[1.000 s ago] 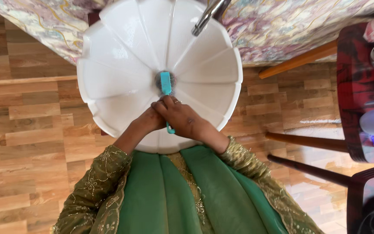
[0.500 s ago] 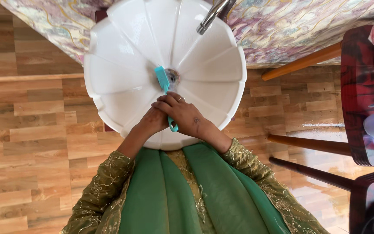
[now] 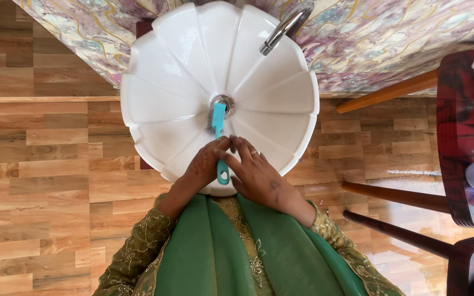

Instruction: The person cleans a white petal-shaped sink using a blue brush. They scrub the inner basin, the area around the silver faucet, and the drain.

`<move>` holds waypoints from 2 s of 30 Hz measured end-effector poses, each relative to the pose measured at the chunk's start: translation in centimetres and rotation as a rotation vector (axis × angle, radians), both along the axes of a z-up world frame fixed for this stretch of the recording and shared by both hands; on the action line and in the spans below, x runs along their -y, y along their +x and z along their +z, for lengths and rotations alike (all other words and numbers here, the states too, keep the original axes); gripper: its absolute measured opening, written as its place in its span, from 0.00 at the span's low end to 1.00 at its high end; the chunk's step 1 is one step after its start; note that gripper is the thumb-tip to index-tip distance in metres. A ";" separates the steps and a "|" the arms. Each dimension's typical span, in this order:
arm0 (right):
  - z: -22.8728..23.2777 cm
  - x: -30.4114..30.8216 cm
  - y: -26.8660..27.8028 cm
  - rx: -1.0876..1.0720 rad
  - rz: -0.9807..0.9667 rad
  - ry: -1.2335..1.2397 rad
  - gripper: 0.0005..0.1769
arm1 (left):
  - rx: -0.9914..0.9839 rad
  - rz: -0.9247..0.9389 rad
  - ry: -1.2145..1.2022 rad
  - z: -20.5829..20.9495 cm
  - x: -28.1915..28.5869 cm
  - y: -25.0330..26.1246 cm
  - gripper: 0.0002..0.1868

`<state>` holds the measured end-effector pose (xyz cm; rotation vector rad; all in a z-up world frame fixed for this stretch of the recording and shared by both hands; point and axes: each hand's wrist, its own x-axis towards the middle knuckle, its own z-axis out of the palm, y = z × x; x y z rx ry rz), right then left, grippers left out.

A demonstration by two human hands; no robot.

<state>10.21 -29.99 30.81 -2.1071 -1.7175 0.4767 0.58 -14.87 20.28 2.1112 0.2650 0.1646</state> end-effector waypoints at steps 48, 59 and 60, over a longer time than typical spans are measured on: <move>-6.8 -10.8 -4.0 0.486 0.205 0.515 0.19 | 0.085 0.050 0.625 -15.8 -7.4 -3.1 0.18; -3.5 -12.9 -3.7 0.533 0.131 0.697 0.12 | 0.129 0.078 0.549 -17.4 -11.2 -2.5 0.21; -3.5 -13.3 -4.0 0.513 0.124 0.674 0.11 | 0.115 0.112 0.516 -17.7 -11.1 -4.0 0.20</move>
